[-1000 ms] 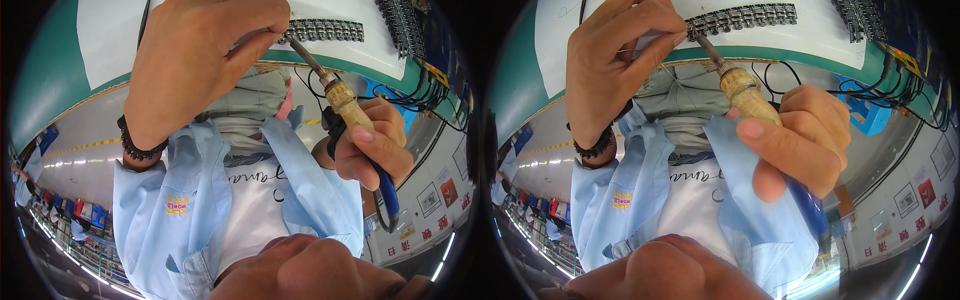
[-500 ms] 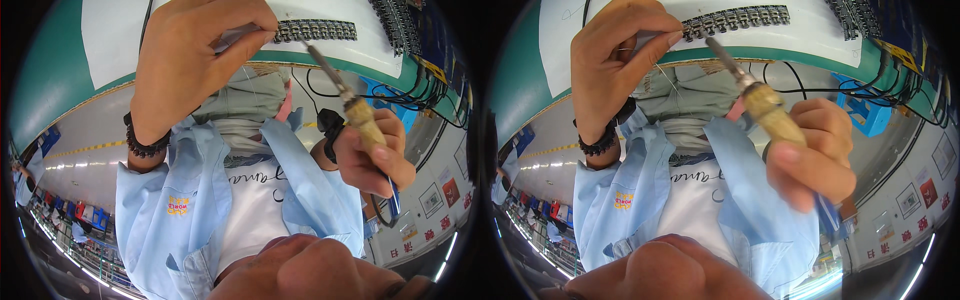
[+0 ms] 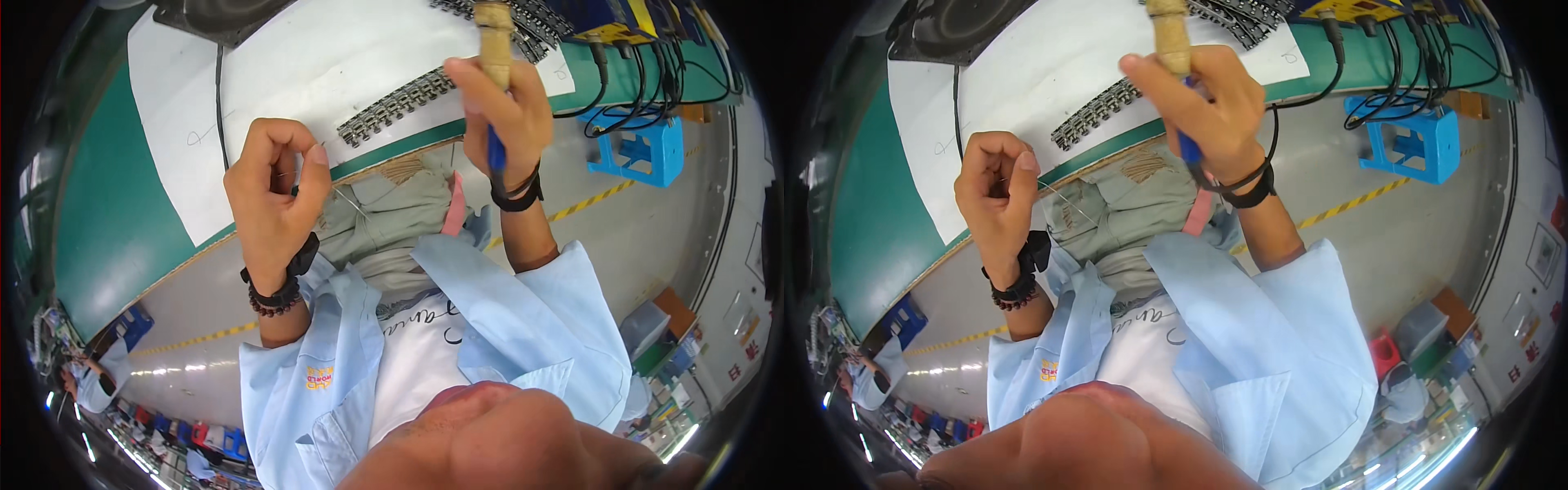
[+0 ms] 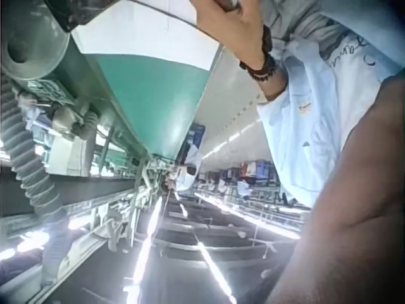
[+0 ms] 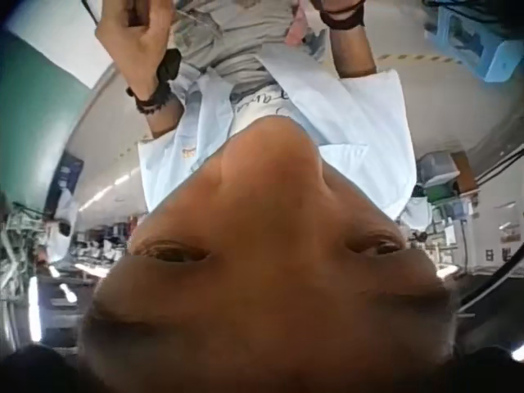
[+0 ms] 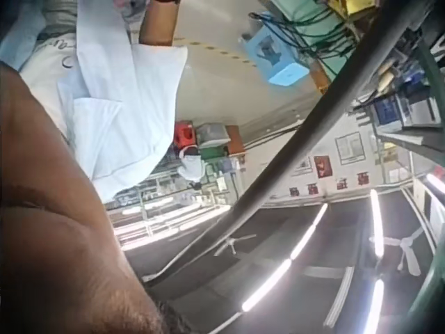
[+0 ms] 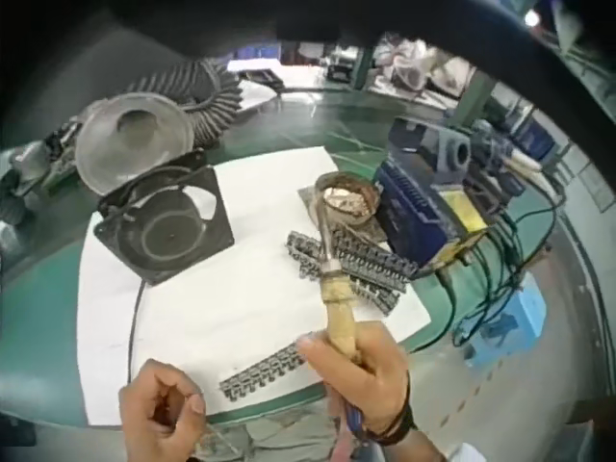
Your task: Soldering electronic pins onto a component strip at a workbench.
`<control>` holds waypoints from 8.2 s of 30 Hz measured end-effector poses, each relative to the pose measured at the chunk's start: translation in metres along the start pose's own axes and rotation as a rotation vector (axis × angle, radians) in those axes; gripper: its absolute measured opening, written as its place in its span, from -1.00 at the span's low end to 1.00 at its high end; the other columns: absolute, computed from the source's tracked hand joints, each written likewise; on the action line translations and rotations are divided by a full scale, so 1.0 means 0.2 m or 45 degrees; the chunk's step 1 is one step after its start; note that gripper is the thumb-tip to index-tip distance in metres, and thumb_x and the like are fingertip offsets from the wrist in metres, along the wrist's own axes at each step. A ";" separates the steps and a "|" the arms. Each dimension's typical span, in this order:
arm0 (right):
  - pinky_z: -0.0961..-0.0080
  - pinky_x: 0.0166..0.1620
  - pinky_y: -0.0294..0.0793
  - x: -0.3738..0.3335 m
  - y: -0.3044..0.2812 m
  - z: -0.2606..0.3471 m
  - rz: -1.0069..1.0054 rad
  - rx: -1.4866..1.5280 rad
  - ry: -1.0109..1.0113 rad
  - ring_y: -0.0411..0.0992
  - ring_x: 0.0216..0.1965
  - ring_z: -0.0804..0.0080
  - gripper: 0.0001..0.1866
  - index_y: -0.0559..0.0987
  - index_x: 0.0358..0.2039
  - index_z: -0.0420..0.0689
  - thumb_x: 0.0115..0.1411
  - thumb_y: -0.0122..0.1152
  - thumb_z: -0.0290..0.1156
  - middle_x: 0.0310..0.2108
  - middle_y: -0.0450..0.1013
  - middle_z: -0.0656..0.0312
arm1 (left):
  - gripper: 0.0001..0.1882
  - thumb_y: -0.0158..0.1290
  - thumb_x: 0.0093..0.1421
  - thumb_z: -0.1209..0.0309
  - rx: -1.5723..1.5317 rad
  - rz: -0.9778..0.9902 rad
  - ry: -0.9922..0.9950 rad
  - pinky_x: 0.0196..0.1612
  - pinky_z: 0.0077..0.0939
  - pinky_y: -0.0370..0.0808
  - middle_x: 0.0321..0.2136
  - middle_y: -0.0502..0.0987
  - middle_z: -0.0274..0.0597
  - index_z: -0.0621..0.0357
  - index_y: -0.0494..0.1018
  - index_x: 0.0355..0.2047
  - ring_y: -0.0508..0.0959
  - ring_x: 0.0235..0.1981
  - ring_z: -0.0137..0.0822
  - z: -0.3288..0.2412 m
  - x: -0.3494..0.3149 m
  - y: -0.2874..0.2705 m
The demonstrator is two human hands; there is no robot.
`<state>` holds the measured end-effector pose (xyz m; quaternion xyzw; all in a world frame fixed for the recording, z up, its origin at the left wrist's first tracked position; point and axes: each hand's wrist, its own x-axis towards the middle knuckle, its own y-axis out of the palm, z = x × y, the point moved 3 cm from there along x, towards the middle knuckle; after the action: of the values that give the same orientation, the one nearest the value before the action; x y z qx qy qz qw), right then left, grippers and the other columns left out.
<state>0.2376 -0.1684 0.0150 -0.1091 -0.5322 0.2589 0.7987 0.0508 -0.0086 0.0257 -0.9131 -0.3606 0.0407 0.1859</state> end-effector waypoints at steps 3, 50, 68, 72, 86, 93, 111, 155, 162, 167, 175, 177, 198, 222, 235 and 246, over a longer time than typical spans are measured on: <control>0.60 -0.49 0.39 -0.02 0.02 -0.04 0.000 -0.047 -0.059 0.42 -0.47 0.43 -0.53 0.69 -0.09 -0.04 -0.11 0.34 -0.61 -0.34 0.42 0.30 | -0.88 0.14 0.14 0.59 0.035 -0.013 0.021 -0.60 -0.69 -0.01 -0.68 0.33 -0.51 0.18 0.40 -0.39 0.09 -0.67 -0.70 0.00 -0.02 0.01; 0.48 -0.35 0.54 0.01 0.23 -0.03 -0.350 0.097 -0.049 0.54 -0.22 0.35 -0.64 0.60 -0.11 0.04 0.05 0.25 -0.57 -0.27 0.56 0.30 | -0.83 0.28 0.18 0.43 0.872 0.460 0.314 -0.62 -0.55 0.19 -0.68 0.46 -0.25 0.24 0.56 -0.48 0.26 -0.72 -0.52 0.10 -0.19 0.23; 0.51 -0.19 0.49 -0.01 0.09 -0.06 -0.008 -0.079 -0.023 0.52 -0.21 0.29 -0.88 0.57 -0.17 -0.25 0.29 0.12 -0.61 -0.21 0.64 0.09 | -0.81 0.27 0.15 0.51 0.299 0.091 0.262 -0.58 -0.63 0.07 -0.56 0.45 -0.36 0.17 0.58 -0.20 0.21 -0.60 -0.59 -0.03 0.06 0.04; 0.36 -0.07 0.48 0.07 0.04 0.01 0.155 -0.129 0.031 0.54 -0.14 0.16 -0.82 0.53 -0.14 -0.20 0.23 0.20 -0.60 -0.20 0.63 -0.01 | -0.79 0.23 0.19 0.51 0.368 0.097 0.356 -0.59 -0.63 0.07 -0.57 0.43 -0.37 0.17 0.57 -0.15 0.20 -0.61 -0.61 -0.07 0.08 0.01; 0.27 0.00 0.49 0.11 0.04 -0.01 0.253 -0.071 -0.003 0.56 -0.14 0.00 -0.62 0.43 -0.22 -0.10 0.01 0.45 -0.57 -0.16 0.62 -0.09 | -0.62 0.26 0.07 0.56 -0.005 -0.146 0.210 -0.59 -0.65 0.08 -0.33 0.49 -0.38 0.08 0.56 -0.06 0.08 -0.67 -0.62 -0.13 0.12 0.01; 0.22 0.04 0.45 0.09 0.03 0.02 0.329 -0.014 0.136 0.58 -0.15 0.02 -0.62 0.38 -0.18 -0.13 0.08 0.39 -0.64 -0.18 0.60 -0.22 | -0.65 0.26 0.09 0.58 0.311 -0.012 0.157 -0.59 -0.65 0.12 -0.23 0.53 -0.37 0.11 0.57 -0.09 0.14 -0.66 -0.60 -0.12 0.11 -0.01; 0.40 -0.19 0.54 0.04 0.07 0.02 0.322 0.086 0.116 0.61 -0.28 0.12 -0.63 0.44 -0.15 -0.18 0.07 0.35 -0.72 -0.31 0.60 -0.16 | -0.90 0.02 0.37 0.49 0.026 -0.190 -0.005 -0.54 -0.71 0.14 -0.47 0.51 -0.40 0.20 0.50 -0.16 0.24 -0.57 -0.69 -0.06 0.08 -0.04; 0.32 -0.16 0.61 -0.18 0.10 0.29 0.292 0.625 0.396 0.60 -0.21 0.10 -0.66 0.26 -0.03 -0.13 0.24 0.04 -0.70 -0.14 0.51 -0.38 | -0.71 0.26 0.08 0.39 0.587 -0.116 0.086 -0.55 -0.41 0.36 -0.50 0.42 -0.29 0.10 0.42 -0.22 0.43 -0.59 -0.29 -0.12 0.01 0.05; 0.49 -0.33 0.53 -0.17 0.07 0.22 0.083 0.578 0.361 0.54 -0.40 0.29 -0.66 0.34 -0.08 -0.12 0.17 0.07 -0.74 -0.18 0.56 -0.28 | -0.77 0.22 0.12 0.46 0.524 -0.037 0.015 -0.57 -0.46 0.25 -0.65 0.29 -0.30 0.14 0.47 -0.22 0.29 -0.66 -0.38 -0.12 0.04 0.03; 0.29 -0.14 0.61 -0.15 0.06 0.20 0.111 0.511 0.365 0.60 -0.23 0.07 -0.67 0.24 -0.02 -0.16 0.25 0.01 -0.71 -0.19 0.53 -0.36 | -0.77 0.24 0.13 0.39 0.574 -0.057 -0.029 -0.63 -0.39 0.24 -0.66 0.39 -0.30 0.10 0.44 -0.25 0.37 -0.71 -0.33 -0.11 0.03 0.03; 0.32 -0.17 0.62 -0.14 0.06 0.20 0.148 0.462 0.373 0.61 -0.23 0.08 -0.69 0.26 -0.04 -0.19 0.25 0.03 -0.71 -0.20 0.54 -0.34 | -0.75 0.26 0.15 0.36 0.604 -0.056 -0.041 -0.65 -0.40 0.24 -0.70 0.37 -0.31 0.13 0.37 -0.36 0.35 -0.74 -0.31 -0.12 0.02 0.06; 0.33 -0.17 0.62 -0.14 0.07 0.20 0.152 0.447 0.374 0.61 -0.23 0.08 -0.69 0.26 -0.05 -0.18 0.25 0.04 -0.72 -0.21 0.54 -0.33 | -0.74 0.25 0.16 0.36 0.599 -0.058 -0.042 -0.65 -0.39 0.24 -0.71 0.37 -0.30 0.13 0.35 -0.37 0.35 -0.74 -0.30 -0.12 0.03 0.07; 0.31 -0.13 0.57 -0.11 0.10 0.25 0.172 0.623 0.347 0.58 -0.17 0.06 -0.66 0.31 -0.10 -0.16 0.19 0.21 -0.67 -0.18 0.55 -0.30 | -0.87 0.16 0.29 0.49 -0.247 -0.436 0.013 -0.60 -0.67 0.15 -0.66 0.38 -0.40 0.23 0.42 -0.28 0.22 -0.66 -0.64 -0.14 -0.05 0.11; 0.42 -0.36 0.57 -0.13 0.09 0.47 0.355 0.994 0.539 0.58 -0.36 0.10 -0.62 0.34 -0.28 -0.10 0.05 0.35 -0.74 -0.23 0.58 -0.19 | -0.88 0.30 0.08 0.54 -0.007 -0.495 0.617 -0.57 -0.47 0.35 -0.55 0.56 -0.25 0.22 0.54 -0.47 0.45 -0.58 -0.30 -0.24 -0.17 0.07; 0.53 -0.49 0.49 -0.04 -0.09 0.22 0.425 0.789 0.343 0.59 -0.53 0.19 -0.78 0.40 -0.34 -0.12 0.16 0.26 -0.68 -0.36 0.60 -0.26 | -0.82 0.32 0.04 0.52 0.011 0.060 0.291 -0.62 -0.41 0.26 -0.65 0.43 -0.25 0.20 0.50 -0.55 0.38 -0.69 -0.30 -0.12 -0.21 -0.09; 0.49 -0.45 0.55 -0.03 -0.03 0.23 0.370 0.628 0.227 0.63 -0.45 0.17 -0.73 0.41 -0.29 -0.15 0.09 0.29 -0.71 -0.38 0.61 -0.19 | -0.90 0.27 0.09 0.56 0.191 0.000 0.278 -0.57 -0.51 0.18 -0.60 0.41 -0.26 0.19 0.54 -0.42 0.29 -0.63 -0.41 -0.22 -0.12 0.07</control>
<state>0.1955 -0.1808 0.0309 -0.0092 -0.3597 0.4814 0.7993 0.0512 -0.0467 0.0592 -0.8956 -0.3342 -0.0321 0.2918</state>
